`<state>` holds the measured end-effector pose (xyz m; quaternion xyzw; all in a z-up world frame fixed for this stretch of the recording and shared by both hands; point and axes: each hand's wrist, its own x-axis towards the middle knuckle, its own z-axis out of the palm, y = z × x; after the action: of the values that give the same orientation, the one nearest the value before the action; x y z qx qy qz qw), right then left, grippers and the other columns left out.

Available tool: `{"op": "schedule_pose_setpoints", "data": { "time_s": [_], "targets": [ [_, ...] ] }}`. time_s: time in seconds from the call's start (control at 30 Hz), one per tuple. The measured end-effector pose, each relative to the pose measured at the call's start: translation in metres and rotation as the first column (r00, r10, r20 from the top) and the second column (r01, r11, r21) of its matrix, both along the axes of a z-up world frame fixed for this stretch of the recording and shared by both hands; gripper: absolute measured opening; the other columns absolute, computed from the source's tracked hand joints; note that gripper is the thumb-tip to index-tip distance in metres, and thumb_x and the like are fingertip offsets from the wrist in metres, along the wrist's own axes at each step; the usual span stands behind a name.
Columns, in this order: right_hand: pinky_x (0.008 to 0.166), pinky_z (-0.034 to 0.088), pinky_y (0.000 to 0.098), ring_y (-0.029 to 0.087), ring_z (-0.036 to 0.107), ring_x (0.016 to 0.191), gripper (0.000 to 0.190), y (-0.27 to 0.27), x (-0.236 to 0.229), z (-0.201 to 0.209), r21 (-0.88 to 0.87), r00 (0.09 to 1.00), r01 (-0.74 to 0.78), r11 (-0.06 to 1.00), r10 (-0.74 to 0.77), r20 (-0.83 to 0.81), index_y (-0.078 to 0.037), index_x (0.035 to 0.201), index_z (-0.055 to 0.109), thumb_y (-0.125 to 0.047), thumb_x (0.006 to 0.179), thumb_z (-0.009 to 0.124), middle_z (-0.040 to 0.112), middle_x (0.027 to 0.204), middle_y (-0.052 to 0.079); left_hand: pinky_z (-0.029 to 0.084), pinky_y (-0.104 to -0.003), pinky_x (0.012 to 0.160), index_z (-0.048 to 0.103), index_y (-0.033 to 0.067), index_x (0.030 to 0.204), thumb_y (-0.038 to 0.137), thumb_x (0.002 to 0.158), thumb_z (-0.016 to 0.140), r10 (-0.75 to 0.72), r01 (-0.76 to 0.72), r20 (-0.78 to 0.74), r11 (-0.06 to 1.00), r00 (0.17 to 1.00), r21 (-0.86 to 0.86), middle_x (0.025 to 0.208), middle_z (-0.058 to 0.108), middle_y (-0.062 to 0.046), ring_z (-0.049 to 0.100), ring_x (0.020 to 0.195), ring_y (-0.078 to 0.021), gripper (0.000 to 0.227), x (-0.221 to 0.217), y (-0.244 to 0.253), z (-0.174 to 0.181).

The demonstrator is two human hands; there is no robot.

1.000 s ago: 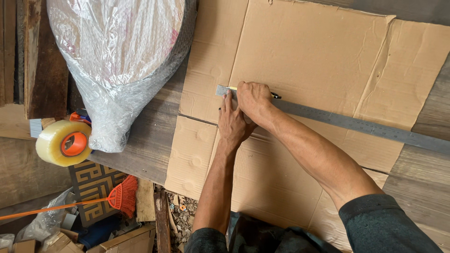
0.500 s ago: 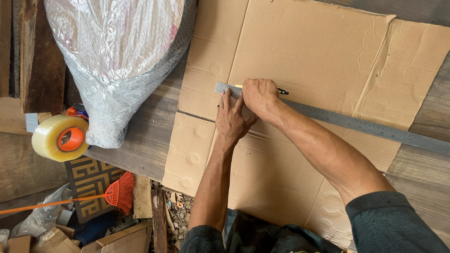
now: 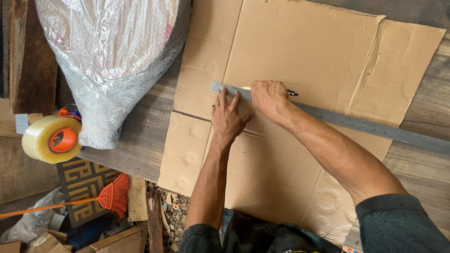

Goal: The person uses a metal ruler and a utility knife to cut a large sheet of cardboard into smaller rectangular pieces. They repeatedly align the ruler and score the cardboard along straight lines to create clean cuts.

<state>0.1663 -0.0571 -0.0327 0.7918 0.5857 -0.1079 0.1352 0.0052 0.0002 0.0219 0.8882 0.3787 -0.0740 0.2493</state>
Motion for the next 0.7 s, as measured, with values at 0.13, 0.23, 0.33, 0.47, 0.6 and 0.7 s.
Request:
{"op": "schedule_pose_setpoints", "data": {
  "time_s": [0.13, 0.23, 0.33, 0.47, 0.6, 0.7],
  "targets": [
    [0.055, 0.059, 0.0436, 0.027, 0.077, 0.072, 0.022, -0.006, 0.002, 0.008, -0.008, 1.000, 0.004, 1.000, -0.004, -0.003, -0.010, 0.088, 0.070, -0.014, 0.093, 0.049, 0.071, 0.069, 0.008, 0.044, -0.060, 0.109, 0.053, 0.0197, 0.147, 0.060, 0.083, 0.072, -0.004, 0.004, -0.004, 1.000, 1.000, 0.028, 0.153, 0.036, -0.023, 0.037, 0.147, -0.0434, 0.078, 0.002, -0.001, 0.000],
    [0.051, 0.058, 0.0428, 0.026, 0.075, 0.069, 0.020, -0.013, 0.004, 0.008, -0.020, 1.000, 0.010, 1.000, -0.010, 0.003, -0.010, 0.087, 0.070, -0.015, 0.093, 0.051, 0.068, 0.066, 0.007, 0.043, -0.062, 0.107, 0.054, 0.0191, 0.146, 0.059, 0.084, 0.070, 0.017, -0.017, -0.006, 1.000, 1.000, 0.020, 0.154, 0.036, -0.023, 0.037, 0.147, -0.0430, 0.075, 0.004, -0.005, 0.002],
    [0.050, 0.057, 0.0417, 0.025, 0.075, 0.068, 0.019, -0.018, 0.008, 0.011, -0.024, 1.000, 0.009, 1.000, -0.009, -0.002, -0.010, 0.086, 0.069, -0.014, 0.093, 0.052, 0.067, 0.064, 0.007, 0.043, -0.064, 0.107, 0.055, 0.0174, 0.145, 0.056, 0.087, 0.070, 0.029, -0.028, -0.021, 0.999, 0.999, 0.039, 0.154, 0.036, -0.023, 0.037, 0.147, -0.0432, 0.072, 0.008, -0.007, 0.005],
    [0.047, 0.056, 0.0413, 0.024, 0.074, 0.064, 0.019, -0.023, 0.011, 0.011, -0.020, 1.000, -0.008, 1.000, 0.008, 0.020, -0.010, 0.085, 0.069, -0.013, 0.093, 0.053, 0.066, 0.062, 0.007, 0.040, -0.068, 0.107, 0.053, 0.0160, 0.146, 0.057, 0.088, 0.068, 0.047, -0.046, -0.046, 0.999, 0.998, 0.022, 0.155, 0.034, -0.024, 0.036, 0.148, -0.0426, 0.073, 0.011, -0.007, 0.010],
    [0.044, 0.055, 0.0387, 0.020, 0.072, 0.061, 0.020, -0.029, 0.013, 0.019, -0.047, 0.999, -0.015, 0.999, 0.017, 0.037, -0.010, 0.084, 0.069, -0.014, 0.094, 0.052, 0.064, 0.060, 0.005, 0.038, -0.069, 0.108, 0.051, 0.0153, 0.148, 0.058, 0.088, 0.068, 0.034, -0.033, -0.079, 0.999, 0.996, 0.020, 0.156, 0.033, -0.024, 0.034, 0.149, -0.0419, 0.075, 0.011, -0.008, 0.009],
    [0.042, 0.054, 0.0383, 0.019, 0.070, 0.057, 0.021, -0.035, 0.019, 0.015, -0.032, 0.999, -0.014, 0.999, 0.016, 0.049, -0.010, 0.082, 0.069, -0.014, 0.095, 0.053, 0.061, 0.056, 0.006, 0.038, -0.069, 0.108, 0.051, 0.0150, 0.147, 0.062, 0.089, 0.066, 0.026, -0.024, -0.093, 0.999, 0.995, 0.021, 0.156, 0.033, -0.025, 0.035, 0.149, -0.0417, 0.076, 0.012, -0.007, 0.009]
  ]
}}
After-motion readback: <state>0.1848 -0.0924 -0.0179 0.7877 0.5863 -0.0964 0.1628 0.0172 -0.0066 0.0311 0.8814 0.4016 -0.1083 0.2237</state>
